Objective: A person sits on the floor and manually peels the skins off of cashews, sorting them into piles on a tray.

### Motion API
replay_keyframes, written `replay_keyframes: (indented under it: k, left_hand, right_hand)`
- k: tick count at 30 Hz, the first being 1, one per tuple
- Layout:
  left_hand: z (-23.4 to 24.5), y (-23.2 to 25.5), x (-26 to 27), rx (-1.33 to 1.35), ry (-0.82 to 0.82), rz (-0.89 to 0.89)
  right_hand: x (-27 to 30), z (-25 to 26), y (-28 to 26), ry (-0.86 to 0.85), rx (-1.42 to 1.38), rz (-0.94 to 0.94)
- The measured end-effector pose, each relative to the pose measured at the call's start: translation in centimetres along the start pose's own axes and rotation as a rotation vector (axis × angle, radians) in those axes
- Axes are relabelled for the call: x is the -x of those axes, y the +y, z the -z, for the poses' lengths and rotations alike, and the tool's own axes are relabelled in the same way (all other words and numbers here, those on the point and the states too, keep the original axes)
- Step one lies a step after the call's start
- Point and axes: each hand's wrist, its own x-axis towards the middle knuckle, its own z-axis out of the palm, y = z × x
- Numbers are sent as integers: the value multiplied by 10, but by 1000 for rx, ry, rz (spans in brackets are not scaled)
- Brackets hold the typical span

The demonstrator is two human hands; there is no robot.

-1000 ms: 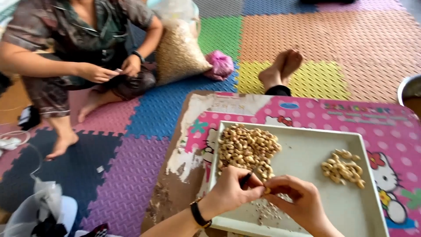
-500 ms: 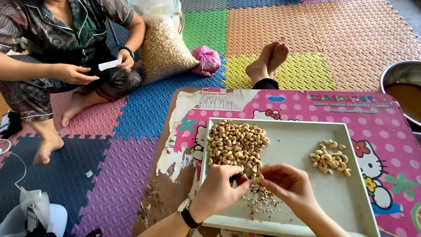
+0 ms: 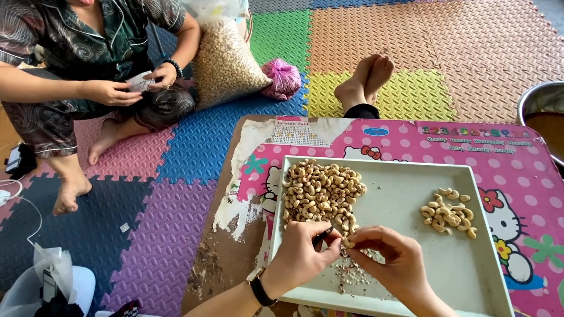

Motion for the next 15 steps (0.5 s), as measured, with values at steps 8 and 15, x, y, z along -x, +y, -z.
replay_keyframes:
  k: [8,15]
  left_hand:
    - [5,30,10,-134,-12,-235]
    - [-1,23,11,-257,90,-318]
  right_hand:
    - [-3,8,11,169,-503,-455]
    - [1,9,12,226,-538,-427]
